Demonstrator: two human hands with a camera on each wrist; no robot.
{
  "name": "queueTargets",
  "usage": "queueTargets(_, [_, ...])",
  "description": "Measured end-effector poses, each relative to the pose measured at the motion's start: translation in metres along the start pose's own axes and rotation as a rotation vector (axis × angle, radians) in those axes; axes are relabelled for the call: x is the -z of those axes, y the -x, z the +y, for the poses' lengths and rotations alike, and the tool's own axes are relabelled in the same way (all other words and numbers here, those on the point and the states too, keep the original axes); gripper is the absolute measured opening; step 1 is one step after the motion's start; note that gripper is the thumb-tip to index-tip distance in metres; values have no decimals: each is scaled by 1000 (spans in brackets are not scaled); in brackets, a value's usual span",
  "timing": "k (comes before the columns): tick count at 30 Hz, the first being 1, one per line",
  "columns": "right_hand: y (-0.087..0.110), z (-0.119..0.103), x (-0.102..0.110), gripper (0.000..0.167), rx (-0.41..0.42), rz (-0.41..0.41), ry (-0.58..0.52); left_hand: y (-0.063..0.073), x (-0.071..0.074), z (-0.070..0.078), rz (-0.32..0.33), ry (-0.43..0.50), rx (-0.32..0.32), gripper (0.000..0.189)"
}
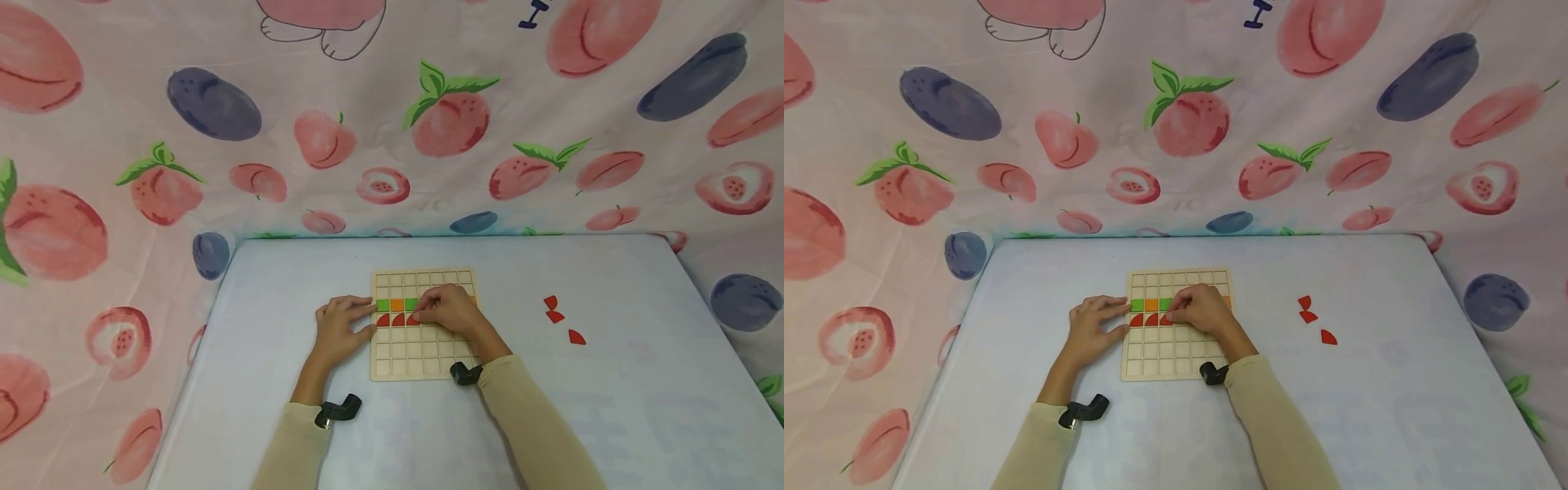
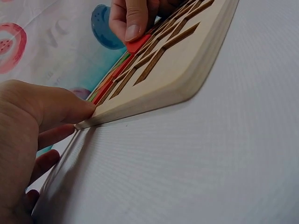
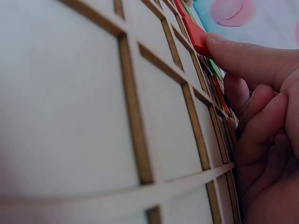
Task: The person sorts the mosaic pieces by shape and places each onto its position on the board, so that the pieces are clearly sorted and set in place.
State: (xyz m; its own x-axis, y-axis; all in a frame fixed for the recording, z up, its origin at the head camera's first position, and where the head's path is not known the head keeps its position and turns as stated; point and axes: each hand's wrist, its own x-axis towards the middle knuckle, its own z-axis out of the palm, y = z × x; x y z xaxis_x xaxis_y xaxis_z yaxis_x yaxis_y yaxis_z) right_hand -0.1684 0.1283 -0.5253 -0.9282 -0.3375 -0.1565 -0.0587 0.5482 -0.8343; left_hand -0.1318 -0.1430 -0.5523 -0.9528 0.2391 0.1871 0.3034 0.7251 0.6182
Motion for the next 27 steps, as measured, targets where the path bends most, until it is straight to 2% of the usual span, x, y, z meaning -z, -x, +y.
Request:
queueTargets(18, [0, -5, -2, 11, 34, 15, 103, 0, 0, 1, 3, -14, 10, 40])
queueTargets(27, [0, -1, -1, 11, 29, 8, 101, 0, 0, 2, 3, -16, 10, 40])
